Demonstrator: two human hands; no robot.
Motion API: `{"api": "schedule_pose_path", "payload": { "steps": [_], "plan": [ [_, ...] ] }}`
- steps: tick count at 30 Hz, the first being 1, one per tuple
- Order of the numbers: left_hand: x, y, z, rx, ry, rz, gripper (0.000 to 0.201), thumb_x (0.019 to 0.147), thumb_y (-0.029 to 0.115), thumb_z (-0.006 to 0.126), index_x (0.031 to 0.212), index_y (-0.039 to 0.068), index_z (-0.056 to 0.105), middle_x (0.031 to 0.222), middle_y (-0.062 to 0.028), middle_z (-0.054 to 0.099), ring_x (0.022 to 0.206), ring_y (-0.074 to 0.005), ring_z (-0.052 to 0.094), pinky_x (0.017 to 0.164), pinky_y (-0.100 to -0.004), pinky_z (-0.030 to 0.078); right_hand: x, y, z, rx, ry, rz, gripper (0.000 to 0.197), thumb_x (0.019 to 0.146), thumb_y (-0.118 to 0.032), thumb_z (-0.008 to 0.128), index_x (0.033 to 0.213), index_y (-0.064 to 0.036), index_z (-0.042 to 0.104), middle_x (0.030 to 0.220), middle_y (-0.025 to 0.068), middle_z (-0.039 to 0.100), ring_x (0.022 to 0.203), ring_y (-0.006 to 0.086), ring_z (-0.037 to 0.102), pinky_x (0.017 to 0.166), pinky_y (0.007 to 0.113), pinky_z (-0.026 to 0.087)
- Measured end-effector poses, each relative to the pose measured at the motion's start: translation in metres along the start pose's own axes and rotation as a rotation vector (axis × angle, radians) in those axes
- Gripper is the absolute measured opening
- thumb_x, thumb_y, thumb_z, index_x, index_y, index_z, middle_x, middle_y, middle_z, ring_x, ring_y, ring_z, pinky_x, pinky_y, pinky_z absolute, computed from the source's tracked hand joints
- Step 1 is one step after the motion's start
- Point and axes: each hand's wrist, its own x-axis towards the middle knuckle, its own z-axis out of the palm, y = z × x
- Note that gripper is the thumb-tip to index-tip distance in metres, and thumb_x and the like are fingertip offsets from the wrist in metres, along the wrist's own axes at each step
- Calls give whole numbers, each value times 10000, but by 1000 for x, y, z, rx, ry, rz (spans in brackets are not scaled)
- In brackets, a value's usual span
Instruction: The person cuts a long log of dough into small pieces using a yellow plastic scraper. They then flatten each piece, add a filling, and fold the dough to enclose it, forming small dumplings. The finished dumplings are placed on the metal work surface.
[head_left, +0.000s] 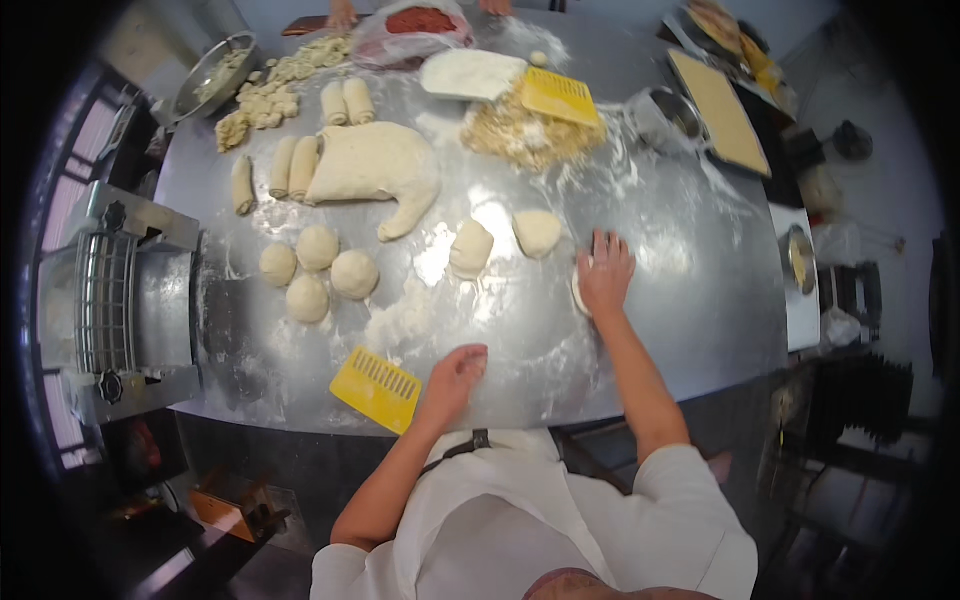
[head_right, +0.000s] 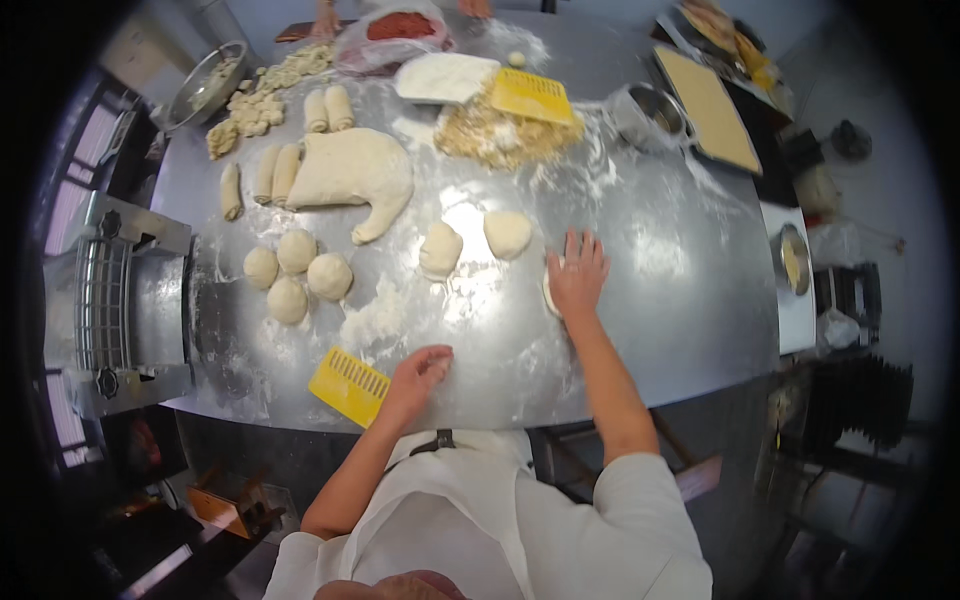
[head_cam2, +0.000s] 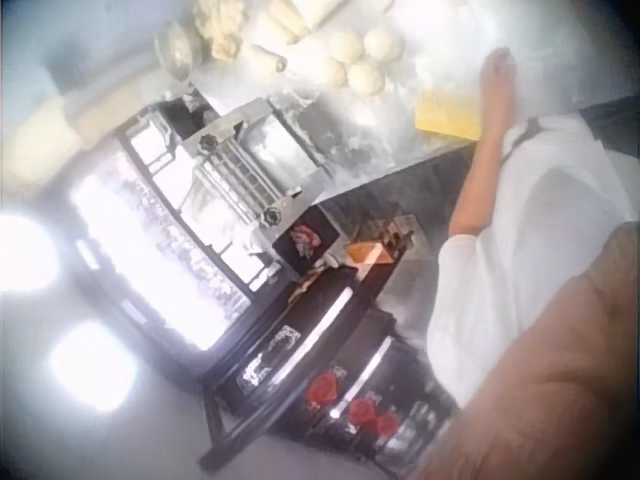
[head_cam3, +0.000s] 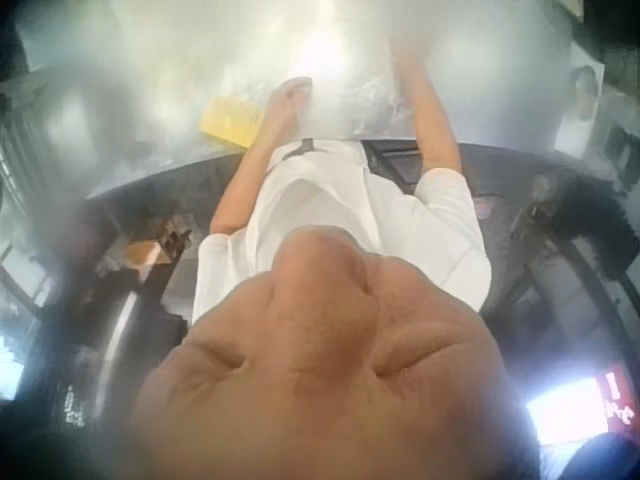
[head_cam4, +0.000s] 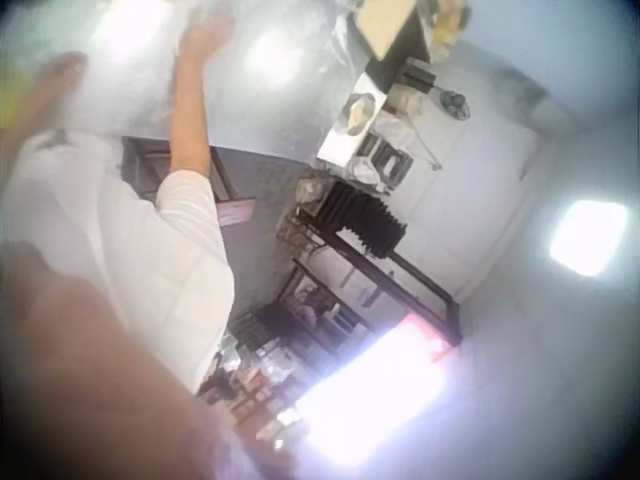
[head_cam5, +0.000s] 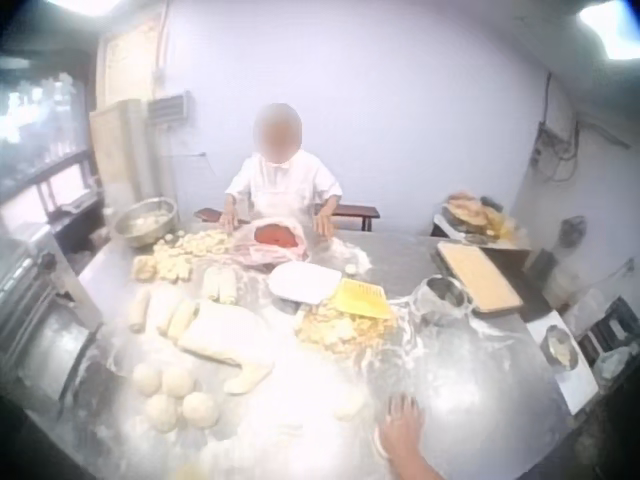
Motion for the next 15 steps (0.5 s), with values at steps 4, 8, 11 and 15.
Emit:
{"api": "schedule_pose_path", "payload": {
  "steps": [4, 8, 11, 15],
  "plan": [
    [1, -1, -2, -146, -41, -96, 308, 984, 162, 632, 1253, 12, 647, 1073, -24, 683, 953, -113, 606, 868, -265, 486, 5, 11, -4, 215, -76, 65, 555, 950, -407, 641, 1403, -97, 558, 1472, 199, 489, 1358, 431, 431, 1130, 545, 336],
    [5, -9, -1, -176, -91, -79, 347, 1001, 189, 617, 1306, 23, 614, 1163, -48, 687, 1019, -131, 626, 910, -278, 488, -9, 49, -12, 284, -141, 105, 587, 870, -364, 755, 1341, -59, 582, 1330, 208, 585, 1278, 408, 506, 1086, 451, 408],
    [18, -3, 5, -306, -144, -156, 416, 1024, 257, 584, 1375, 33, 564, 1242, -74, 673, 1086, -159, 630, 955, -305, 491, -38, 31, -30, 301, -104, 39, 551, 809, -266, 824, 1201, 25, 571, 1158, 232, 633, 1070, 410, 613, 931, 455, 503],
    [47, 22, 29, -503, -191, -261, 560, 1058, 423, 489, 1464, 37, 472, 1378, -121, 603, 1192, -222, 613, 1031, -372, 484, -56, 4, -37, 839, -177, 320, 493, 824, -200, 805, 1190, -12, 535, 1136, 207, 643, 951, 380, 664, 821, 424, 552]
  ]
}}
